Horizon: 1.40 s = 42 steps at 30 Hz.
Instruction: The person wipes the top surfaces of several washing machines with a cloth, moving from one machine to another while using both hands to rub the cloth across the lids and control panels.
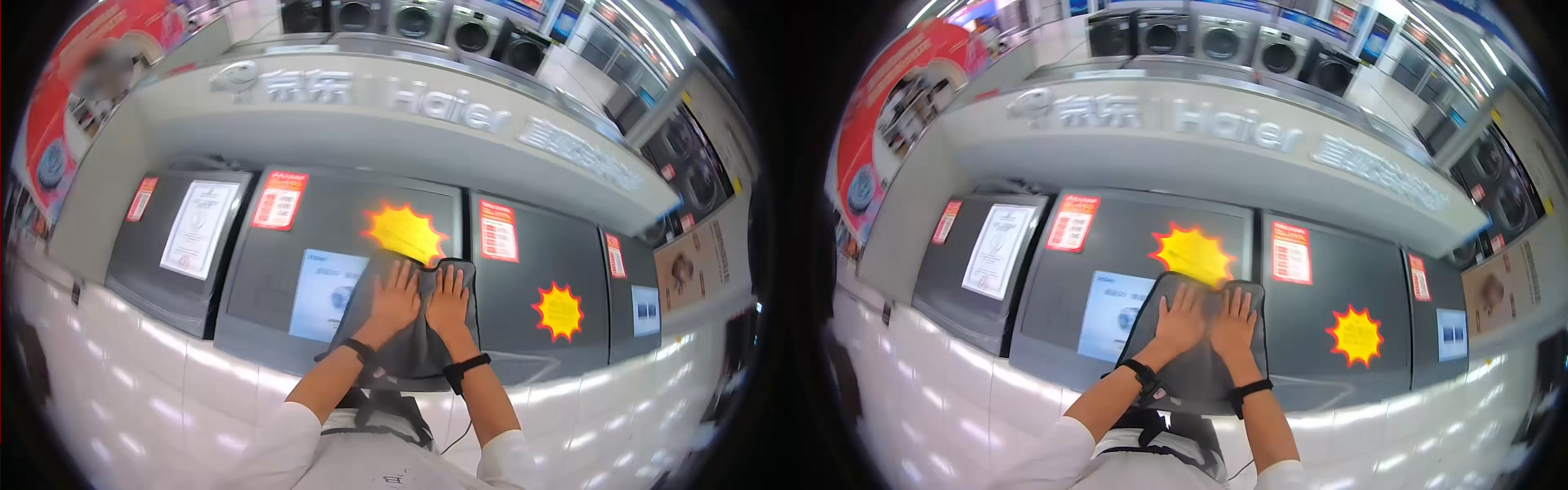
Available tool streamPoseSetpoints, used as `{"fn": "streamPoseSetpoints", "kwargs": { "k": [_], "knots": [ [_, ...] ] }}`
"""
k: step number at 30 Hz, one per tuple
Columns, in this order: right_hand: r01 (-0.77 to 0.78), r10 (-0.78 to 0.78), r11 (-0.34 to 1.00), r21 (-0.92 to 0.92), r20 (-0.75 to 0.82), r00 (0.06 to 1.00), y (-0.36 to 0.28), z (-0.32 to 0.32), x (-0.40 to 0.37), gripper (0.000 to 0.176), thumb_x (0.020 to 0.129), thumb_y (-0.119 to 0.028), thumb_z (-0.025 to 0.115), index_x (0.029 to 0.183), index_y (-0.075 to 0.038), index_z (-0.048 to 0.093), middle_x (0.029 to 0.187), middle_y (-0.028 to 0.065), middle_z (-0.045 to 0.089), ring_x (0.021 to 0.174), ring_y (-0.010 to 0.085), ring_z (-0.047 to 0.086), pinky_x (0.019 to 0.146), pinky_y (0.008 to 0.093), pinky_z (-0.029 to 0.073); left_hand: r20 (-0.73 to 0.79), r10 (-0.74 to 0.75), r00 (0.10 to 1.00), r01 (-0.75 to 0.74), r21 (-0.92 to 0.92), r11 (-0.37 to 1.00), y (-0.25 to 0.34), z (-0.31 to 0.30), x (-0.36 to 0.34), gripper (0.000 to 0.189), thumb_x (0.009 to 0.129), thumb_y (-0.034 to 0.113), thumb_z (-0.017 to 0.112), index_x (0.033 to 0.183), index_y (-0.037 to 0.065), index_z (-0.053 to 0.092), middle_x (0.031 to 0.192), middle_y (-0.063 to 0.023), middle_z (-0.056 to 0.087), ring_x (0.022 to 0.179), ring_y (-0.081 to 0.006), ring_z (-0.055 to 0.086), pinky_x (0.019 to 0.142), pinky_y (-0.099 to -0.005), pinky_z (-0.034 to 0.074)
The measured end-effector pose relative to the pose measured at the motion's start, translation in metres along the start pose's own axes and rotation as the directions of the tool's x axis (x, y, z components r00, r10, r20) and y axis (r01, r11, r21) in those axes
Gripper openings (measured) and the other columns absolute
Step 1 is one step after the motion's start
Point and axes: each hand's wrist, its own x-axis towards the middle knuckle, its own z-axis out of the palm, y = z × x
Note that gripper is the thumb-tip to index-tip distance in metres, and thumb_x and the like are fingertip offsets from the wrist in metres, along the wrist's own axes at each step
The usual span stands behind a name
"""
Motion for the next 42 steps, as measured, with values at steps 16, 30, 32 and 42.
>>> {"fn": "streamPoseSetpoints", "kwargs": {
  "k": [16, 30, 32, 42],
  "knots": [
    [0.274, -0.276, 0.961, -0.03, -0.128, 0.953, -0.283, 0.034, -0.002, 0.067, 0.096, -0.036, 0.053, 0.155, -0.007, 0.041, 0.163, 0.0206, 0.033, 0.153, 0.0414, 0.024, 0.118, 0.0644, 0.023, -0.062, -0.212, 0.975, 0.212, 0.003, 0.977, -0.257, -0.084, -0.12, 0.057, 0.094, 0.04, 0.055, 0.142, 0.01, 0.056, 0.167, -0.0113, 0.028, 0.156, -0.03, 0.022, 0.115, -0.069, 0.025],
    [0.002, 0.0, 1.0, 0.024, -0.101, 0.995, -0.221, 0.021, -0.015, 0.062, 0.097, -0.026, 0.053, 0.154, -0.005, 0.042, 0.164, 0.016, 0.032, 0.153, 0.0362, 0.027, 0.118, 0.0613, 0.027, -0.062, 0.035, 0.997, -0.037, -0.046, 0.998, -0.198, -0.062, -0.041, 0.061, 0.09, 0.04, 0.056, 0.143, 0.008, 0.056, 0.167, -0.01, 0.029, 0.156, -0.0319, 0.019, 0.114, -0.0707, 0.025],
    [-0.061, 0.063, 0.998, 0.017, -0.103, 0.993, -0.18, 0.015, -0.019, 0.06, 0.098, -0.025, 0.052, 0.153, -0.004, 0.042, 0.165, 0.0162, 0.03, 0.153, 0.0367, 0.026, 0.118, 0.0621, 0.026, -0.023, 0.056, 0.998, -0.058, -0.09, 0.994, -0.16, -0.053, -0.021, 0.066, 0.091, 0.042, 0.054, 0.149, 0.009, 0.05, 0.167, -0.0127, 0.027, 0.156, -0.0335, 0.018, 0.116, -0.0704, 0.023],
    [-0.307, 0.298, 0.952, -0.011, -0.215, 0.93, -0.097, 0.028, -0.041, 0.063, 0.097, -0.03, 0.054, 0.154, -0.006, 0.04, 0.163, 0.0199, 0.031, 0.153, 0.0398, 0.024, 0.117, 0.0644, 0.026, 0.012, 0.187, 0.982, -0.184, -0.136, 0.974, -0.07, -0.023, 0.013, 0.066, 0.096, 0.04, 0.048, 0.155, 0.011, 0.043, 0.168, -0.0136, 0.025, 0.157, -0.034, 0.016, 0.118, -0.0697, 0.019]
  ]
}}
